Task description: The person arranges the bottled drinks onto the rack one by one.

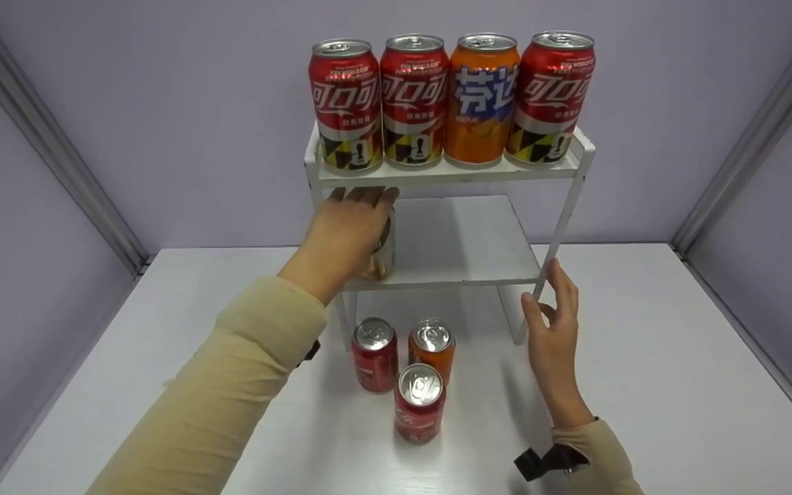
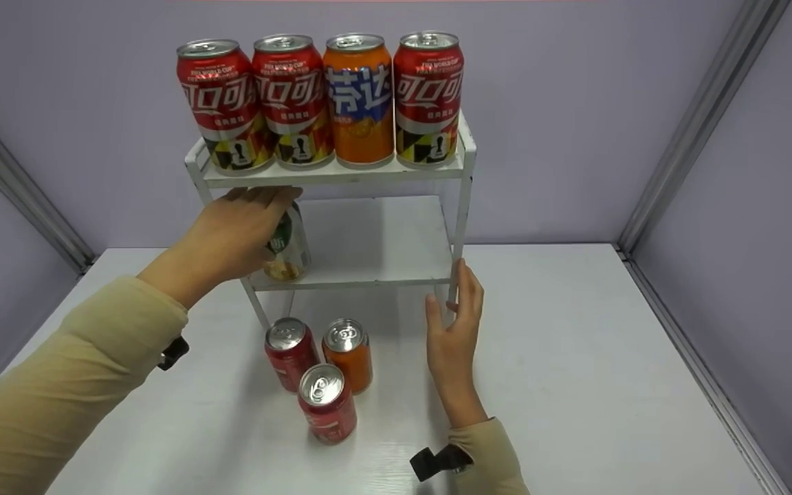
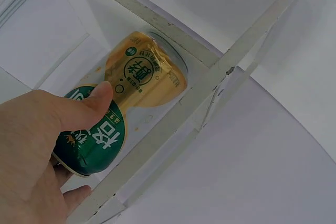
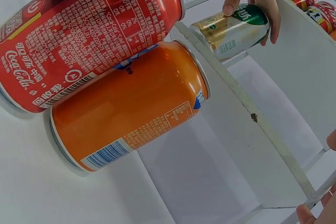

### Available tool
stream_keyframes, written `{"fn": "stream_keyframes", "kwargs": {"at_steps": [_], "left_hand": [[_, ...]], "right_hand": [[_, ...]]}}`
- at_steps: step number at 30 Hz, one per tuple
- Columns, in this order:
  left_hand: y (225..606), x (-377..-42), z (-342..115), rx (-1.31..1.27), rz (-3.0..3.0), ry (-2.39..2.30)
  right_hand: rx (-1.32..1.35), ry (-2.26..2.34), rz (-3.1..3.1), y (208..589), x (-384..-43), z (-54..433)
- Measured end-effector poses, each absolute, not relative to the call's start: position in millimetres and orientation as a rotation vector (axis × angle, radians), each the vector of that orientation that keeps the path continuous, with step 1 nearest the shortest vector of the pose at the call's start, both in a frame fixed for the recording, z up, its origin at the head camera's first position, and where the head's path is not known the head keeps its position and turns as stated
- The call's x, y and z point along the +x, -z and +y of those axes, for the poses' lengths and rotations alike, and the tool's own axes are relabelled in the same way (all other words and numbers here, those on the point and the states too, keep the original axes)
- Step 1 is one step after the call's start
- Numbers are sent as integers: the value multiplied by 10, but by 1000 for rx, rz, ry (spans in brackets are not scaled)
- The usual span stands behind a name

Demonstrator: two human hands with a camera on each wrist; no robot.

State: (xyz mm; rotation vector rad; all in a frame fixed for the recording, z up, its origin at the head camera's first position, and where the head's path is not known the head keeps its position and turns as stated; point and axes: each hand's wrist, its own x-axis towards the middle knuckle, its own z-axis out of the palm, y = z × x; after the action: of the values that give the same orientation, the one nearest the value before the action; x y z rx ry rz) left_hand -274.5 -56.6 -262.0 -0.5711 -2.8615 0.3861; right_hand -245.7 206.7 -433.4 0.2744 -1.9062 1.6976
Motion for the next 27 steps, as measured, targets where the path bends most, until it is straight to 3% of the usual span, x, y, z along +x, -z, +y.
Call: {"fn": "stream_keyframes", "kwargs": {"at_steps": [27], "left_hand": [[2597,-2726,-495,-404,-2819,-765]], "right_hand": [[253,-1690,-1920,4304,-2463,2048]]}}
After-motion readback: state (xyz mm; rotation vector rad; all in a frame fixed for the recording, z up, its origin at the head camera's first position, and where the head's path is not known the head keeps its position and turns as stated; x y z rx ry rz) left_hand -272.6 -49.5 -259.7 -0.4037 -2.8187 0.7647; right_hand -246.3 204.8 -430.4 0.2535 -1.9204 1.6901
